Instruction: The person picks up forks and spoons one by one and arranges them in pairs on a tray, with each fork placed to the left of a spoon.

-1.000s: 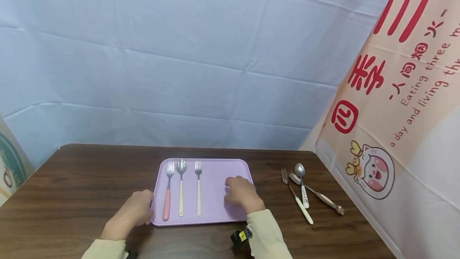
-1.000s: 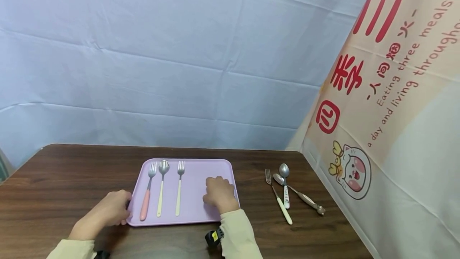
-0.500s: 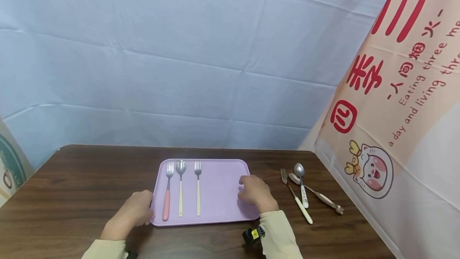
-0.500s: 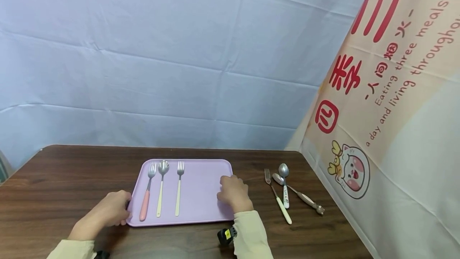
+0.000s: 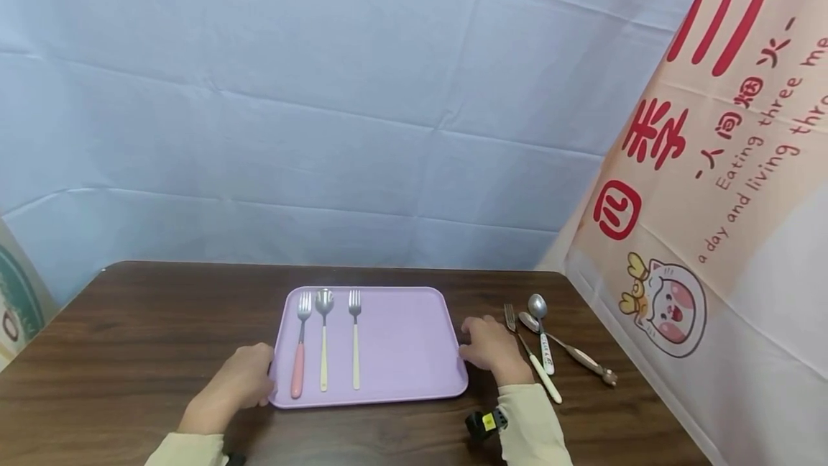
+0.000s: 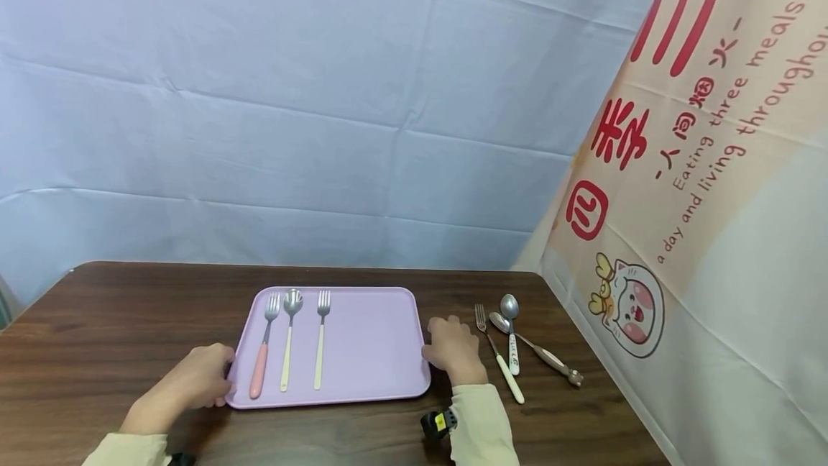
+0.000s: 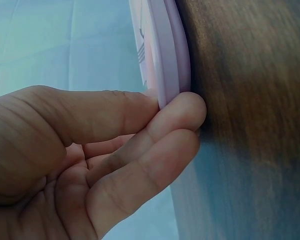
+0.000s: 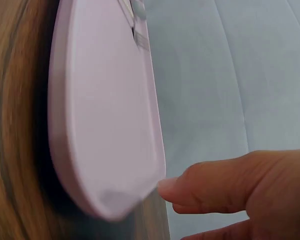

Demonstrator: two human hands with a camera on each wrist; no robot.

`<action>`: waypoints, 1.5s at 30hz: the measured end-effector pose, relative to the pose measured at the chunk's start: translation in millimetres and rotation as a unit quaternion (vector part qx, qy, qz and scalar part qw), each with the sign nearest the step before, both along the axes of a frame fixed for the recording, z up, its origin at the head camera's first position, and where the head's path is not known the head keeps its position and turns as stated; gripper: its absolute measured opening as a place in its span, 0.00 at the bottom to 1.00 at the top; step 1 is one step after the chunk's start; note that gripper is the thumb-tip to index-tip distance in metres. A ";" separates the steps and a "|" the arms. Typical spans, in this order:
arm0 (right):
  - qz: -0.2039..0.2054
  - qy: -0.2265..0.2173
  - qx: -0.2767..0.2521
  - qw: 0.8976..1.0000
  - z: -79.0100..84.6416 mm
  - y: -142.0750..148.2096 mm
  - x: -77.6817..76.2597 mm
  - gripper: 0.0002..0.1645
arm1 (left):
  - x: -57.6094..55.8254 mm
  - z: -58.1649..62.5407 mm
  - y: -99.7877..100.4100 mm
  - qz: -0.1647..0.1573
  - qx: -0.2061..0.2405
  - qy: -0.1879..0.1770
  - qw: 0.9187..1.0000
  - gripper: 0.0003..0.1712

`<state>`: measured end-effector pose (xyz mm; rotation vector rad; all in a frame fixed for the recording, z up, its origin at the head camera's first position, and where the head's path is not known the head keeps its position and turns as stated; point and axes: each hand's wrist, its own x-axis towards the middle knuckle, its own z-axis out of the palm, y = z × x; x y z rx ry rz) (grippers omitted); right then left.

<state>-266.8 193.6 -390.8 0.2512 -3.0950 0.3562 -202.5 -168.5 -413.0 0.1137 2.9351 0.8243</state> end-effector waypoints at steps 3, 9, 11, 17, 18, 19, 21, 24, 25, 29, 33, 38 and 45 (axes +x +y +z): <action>-0.009 -0.005 0.003 1.000 0.7 7.7 -0.5 0.19 | 0.2 -0.6 -0.6 0.000 0.003 0.001 1.000 0.06; -0.016 -0.015 0.000 1.000 1.4 22.9 -0.5 0.20 | 0.4 -1.5 -0.6 0.004 0.007 -0.004 1.000 0.06; -0.017 -0.013 -0.001 1.000 0.8 28.7 -0.2 0.20 | 0.2 -1.7 -0.5 0.004 0.009 -0.006 1.000 0.06; -0.007 0.008 0.001 1.000 0.7 44.8 0.7 0.19 | -0.2 -1.9 -1.1 0.000 0.005 0.008 1.000 0.06; -0.007 0.010 0.002 1.000 1.1 46.9 1.1 0.19 | -0.4 -2.0 -1.2 0.000 0.005 0.008 1.000 0.06; -0.010 0.009 0.002 1.000 1.3 48.9 1.4 0.19 | -0.4 -1.9 -1.1 0.000 0.005 0.005 1.000 0.06; -0.016 0.005 0.002 1.000 1.7 52.6 2.2 0.19 | -0.5 -1.9 -0.9 0.001 0.005 0.002 1.000 0.06; -0.018 -0.002 0.002 1.000 2.1 57.4 1.8 0.19 | -0.3 -1.8 -0.6 0.002 0.004 0.000 1.000 0.06; -0.017 -0.003 0.001 1.000 2.2 59.1 1.5 0.18 | -0.1 -1.6 -0.5 0.003 0.003 -0.001 1.000 0.06; -0.017 -0.005 -0.009 1.000 0.5 67.6 -0.7 0.17 | 0.2 -0.8 -0.3 0.005 0.002 -0.007 1.000 0.05; -0.025 -0.010 -0.017 0.999 -2.2 77.6 -1.8 0.14 | 0.3 -0.7 -0.7 0.006 0.004 -0.009 1.000 0.05; -0.042 -0.022 -0.025 0.999 -5.6 87.4 -1.3 0.19 | 0.3 -1.5 -1.8 0.006 0.003 -0.003 1.000 0.06; -0.050 -0.016 -0.033 0.998 -6.9 95.8 -1.6 0.22 | -0.6 -2.6 -1.5 0.003 0.000 0.009 1.000 0.07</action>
